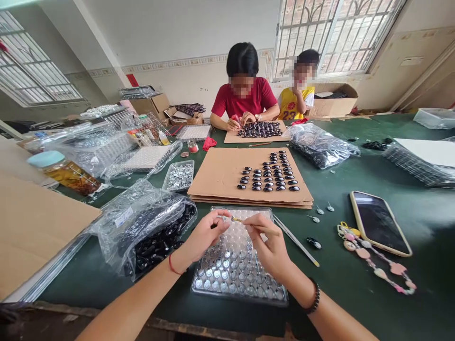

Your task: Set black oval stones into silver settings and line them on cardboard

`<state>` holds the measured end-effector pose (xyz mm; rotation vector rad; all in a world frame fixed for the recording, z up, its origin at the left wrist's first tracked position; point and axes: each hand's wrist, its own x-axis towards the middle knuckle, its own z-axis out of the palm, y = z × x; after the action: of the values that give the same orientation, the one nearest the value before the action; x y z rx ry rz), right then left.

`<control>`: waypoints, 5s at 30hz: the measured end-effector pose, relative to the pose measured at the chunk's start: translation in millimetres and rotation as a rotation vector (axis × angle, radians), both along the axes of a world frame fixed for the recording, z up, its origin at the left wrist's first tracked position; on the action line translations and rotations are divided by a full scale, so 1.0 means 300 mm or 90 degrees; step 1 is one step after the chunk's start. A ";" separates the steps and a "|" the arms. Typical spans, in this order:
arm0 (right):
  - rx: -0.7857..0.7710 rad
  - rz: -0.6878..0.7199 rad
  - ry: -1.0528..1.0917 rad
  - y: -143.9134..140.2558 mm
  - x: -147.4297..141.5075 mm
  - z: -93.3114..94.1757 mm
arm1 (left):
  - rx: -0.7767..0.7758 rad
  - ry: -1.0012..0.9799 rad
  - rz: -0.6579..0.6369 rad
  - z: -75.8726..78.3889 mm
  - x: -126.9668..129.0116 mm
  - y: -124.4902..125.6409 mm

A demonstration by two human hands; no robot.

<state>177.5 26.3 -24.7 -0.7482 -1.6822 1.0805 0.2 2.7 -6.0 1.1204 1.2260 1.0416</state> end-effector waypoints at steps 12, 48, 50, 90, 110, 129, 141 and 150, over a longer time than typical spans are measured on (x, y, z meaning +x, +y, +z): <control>-0.242 0.049 0.302 0.022 -0.054 0.001 | 0.045 0.147 0.093 -0.021 0.011 0.021; -0.257 -0.046 0.337 0.047 0.016 0.030 | -0.148 -0.193 0.015 -0.023 0.067 -0.004; -0.219 -0.049 0.293 0.035 0.011 0.025 | -0.101 -0.066 -0.018 -0.026 0.075 -0.010; 0.268 0.007 -0.240 -0.031 0.025 0.013 | 0.131 0.279 -0.071 -0.034 0.041 0.006; -0.343 0.040 0.193 0.028 0.010 0.009 | 0.043 0.125 -0.057 -0.033 0.063 -0.007; -0.515 0.033 0.440 0.018 0.002 0.072 | 0.189 0.267 0.081 0.068 0.078 0.346; -0.471 -0.013 0.449 0.069 -0.015 0.071 | 0.208 0.599 0.074 0.013 0.195 0.856; -0.461 -0.033 0.415 0.073 -0.013 0.052 | 0.264 0.562 0.121 0.050 0.152 0.809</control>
<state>173.5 48.2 -9.1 -0.7519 -0.7041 1.6971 45.9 245.6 9.1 1.9344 1.8781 0.9874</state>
